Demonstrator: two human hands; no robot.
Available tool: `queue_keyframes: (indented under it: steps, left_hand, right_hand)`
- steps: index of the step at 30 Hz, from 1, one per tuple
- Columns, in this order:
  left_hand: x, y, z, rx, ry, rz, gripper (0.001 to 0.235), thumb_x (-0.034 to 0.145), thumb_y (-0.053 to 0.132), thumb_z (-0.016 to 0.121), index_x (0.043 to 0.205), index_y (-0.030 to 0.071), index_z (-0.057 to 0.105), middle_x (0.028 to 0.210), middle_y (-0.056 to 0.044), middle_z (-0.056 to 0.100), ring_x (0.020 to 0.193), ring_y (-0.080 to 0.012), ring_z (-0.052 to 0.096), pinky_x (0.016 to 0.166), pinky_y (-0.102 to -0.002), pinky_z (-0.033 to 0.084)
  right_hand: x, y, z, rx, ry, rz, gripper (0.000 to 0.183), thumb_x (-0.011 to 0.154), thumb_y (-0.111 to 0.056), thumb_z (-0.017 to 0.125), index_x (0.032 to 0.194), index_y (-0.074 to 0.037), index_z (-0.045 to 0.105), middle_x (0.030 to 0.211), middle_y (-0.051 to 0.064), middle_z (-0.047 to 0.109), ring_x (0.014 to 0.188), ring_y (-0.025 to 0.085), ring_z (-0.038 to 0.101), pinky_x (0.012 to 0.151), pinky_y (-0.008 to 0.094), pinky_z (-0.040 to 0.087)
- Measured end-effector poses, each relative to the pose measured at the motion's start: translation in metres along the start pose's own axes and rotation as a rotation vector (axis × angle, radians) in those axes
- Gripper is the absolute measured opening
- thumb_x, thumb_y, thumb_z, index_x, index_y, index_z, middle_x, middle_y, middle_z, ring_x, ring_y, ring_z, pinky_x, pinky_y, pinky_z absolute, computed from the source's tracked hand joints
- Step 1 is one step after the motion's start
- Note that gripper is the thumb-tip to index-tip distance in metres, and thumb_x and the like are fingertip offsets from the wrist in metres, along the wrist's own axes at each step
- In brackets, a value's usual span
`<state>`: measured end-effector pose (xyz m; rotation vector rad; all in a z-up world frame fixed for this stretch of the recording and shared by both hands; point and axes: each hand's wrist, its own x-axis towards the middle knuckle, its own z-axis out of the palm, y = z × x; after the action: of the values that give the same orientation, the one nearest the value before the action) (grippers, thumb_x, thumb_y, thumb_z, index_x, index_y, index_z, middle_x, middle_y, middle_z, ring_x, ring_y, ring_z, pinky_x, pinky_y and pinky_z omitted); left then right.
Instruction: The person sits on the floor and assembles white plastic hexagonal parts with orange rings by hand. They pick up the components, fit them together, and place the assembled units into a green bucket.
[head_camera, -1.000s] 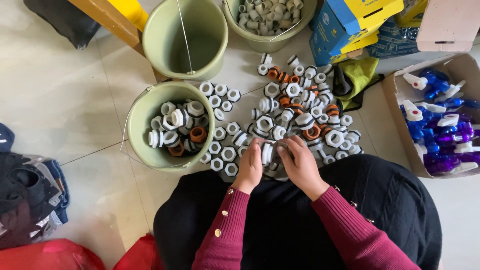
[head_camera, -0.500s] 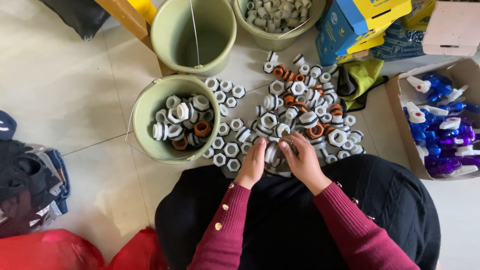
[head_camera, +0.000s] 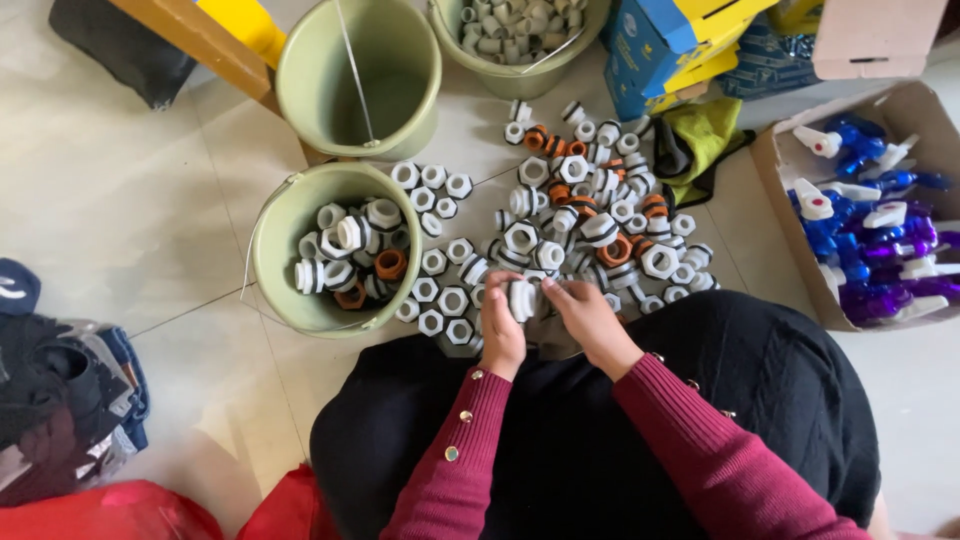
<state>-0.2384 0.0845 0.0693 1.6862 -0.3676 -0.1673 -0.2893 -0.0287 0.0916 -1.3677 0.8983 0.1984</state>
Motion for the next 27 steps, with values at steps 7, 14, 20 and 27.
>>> queue_keyframes:
  steps: [7,14,20,27]
  left_hand:
    - [0.001,0.01,-0.004,0.282,0.04,0.13,0.053,0.087,0.044,0.006,0.102,0.016,0.048,0.085,-0.009,0.059,0.069,-0.0305,0.057,0.063,-0.036,0.047]
    - [0.008,-0.01,-0.008,0.42,0.011,0.256,0.059,0.087,0.052,0.013,0.112,0.01,0.046,0.095,-0.014,0.057,0.081,-0.0322,0.058,0.068,-0.036,0.047]
    - [0.013,-0.008,-0.01,0.514,0.015,0.318,0.064,0.085,0.055,0.009,0.111,0.009,0.046,0.097,-0.012,0.055,0.079,-0.032,0.056,0.07,-0.038,0.045]
    - [0.007,0.005,-0.011,0.259,-0.034,0.112,0.052,0.088,0.044,0.011,0.111,0.012,0.046,0.092,-0.014,0.056,0.081,-0.0343,0.056,0.071,-0.039,0.045]
  right_hand:
    - [-0.013,-0.023,0.003,0.523,-0.116,0.463,0.049,0.083,-0.024,0.059,0.113,0.011,0.042,0.097,0.027,0.055,0.083,0.035,0.06,0.066,0.051,0.05]
    - [-0.033,-0.04,0.002,0.773,-0.163,0.663,0.026,0.078,-0.018,0.061,0.082,0.007,0.054,0.073,0.016,0.061,0.068,0.028,0.063,0.063,0.042,0.052]
    - [-0.041,-0.05,-0.005,0.894,-0.166,0.592,0.023,0.074,-0.018,0.065,0.077,0.003,0.056,0.072,0.015,0.062,0.066,0.029,0.064,0.063,0.043,0.053]
    - [-0.02,-0.041,-0.023,0.746,0.099,0.006,0.022,0.078,-0.02,0.065,0.085,-0.001,0.059,0.079,0.013,0.062,0.073,0.025,0.064,0.064,0.04,0.054]
